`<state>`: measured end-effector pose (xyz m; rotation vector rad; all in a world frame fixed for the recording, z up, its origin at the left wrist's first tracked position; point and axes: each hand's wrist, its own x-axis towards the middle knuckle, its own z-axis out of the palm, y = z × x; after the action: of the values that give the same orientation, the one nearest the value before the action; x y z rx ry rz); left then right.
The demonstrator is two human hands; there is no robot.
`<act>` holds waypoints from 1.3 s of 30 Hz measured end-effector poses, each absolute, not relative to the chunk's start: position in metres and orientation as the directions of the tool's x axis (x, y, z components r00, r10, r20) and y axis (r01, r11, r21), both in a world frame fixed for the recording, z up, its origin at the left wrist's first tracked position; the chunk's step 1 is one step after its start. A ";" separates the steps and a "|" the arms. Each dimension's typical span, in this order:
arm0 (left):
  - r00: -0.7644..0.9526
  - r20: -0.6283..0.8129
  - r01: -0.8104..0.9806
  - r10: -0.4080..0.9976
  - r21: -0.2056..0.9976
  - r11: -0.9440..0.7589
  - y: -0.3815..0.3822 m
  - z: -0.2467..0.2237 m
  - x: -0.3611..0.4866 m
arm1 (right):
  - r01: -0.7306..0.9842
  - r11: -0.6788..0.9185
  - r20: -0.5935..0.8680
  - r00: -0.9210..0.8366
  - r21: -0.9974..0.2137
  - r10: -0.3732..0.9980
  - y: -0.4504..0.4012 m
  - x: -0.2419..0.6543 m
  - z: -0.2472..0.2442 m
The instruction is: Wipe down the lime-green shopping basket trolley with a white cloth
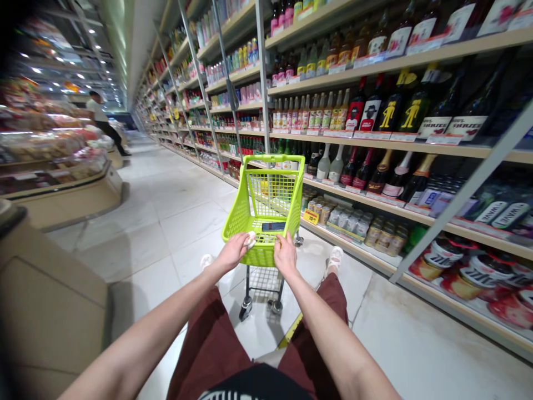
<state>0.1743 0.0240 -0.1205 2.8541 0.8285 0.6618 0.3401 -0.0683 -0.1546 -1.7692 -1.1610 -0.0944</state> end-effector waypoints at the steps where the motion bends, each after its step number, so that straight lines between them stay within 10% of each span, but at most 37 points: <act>1: 0.771 0.383 0.465 0.509 0.209 -0.860 0.018 -0.122 0.186 | 0.723 -0.046 0.534 0.549 -0.689 0.643 -0.067 0.339 -0.156; 9: 0.850 0.398 0.315 0.346 0.144 -0.938 0.001 -0.126 0.217 | 0.640 -0.083 0.446 0.617 -0.764 0.649 -0.073 0.348 -0.154; 24: 0.807 0.287 0.499 0.516 0.138 -0.856 0.025 -0.108 0.166 | 0.491 -0.211 0.226 0.687 -0.845 0.690 -0.079 0.344 -0.142; 39: 0.834 0.294 0.472 0.466 0.056 -0.880 -0.014 -0.112 0.195 | 0.580 -0.299 0.315 0.726 -0.758 0.611 -0.080 0.389 -0.144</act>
<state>0.1951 -0.0140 -0.1116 3.0264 0.7744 0.4780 0.3889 -0.0804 -0.1436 -1.9804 -0.9082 0.0409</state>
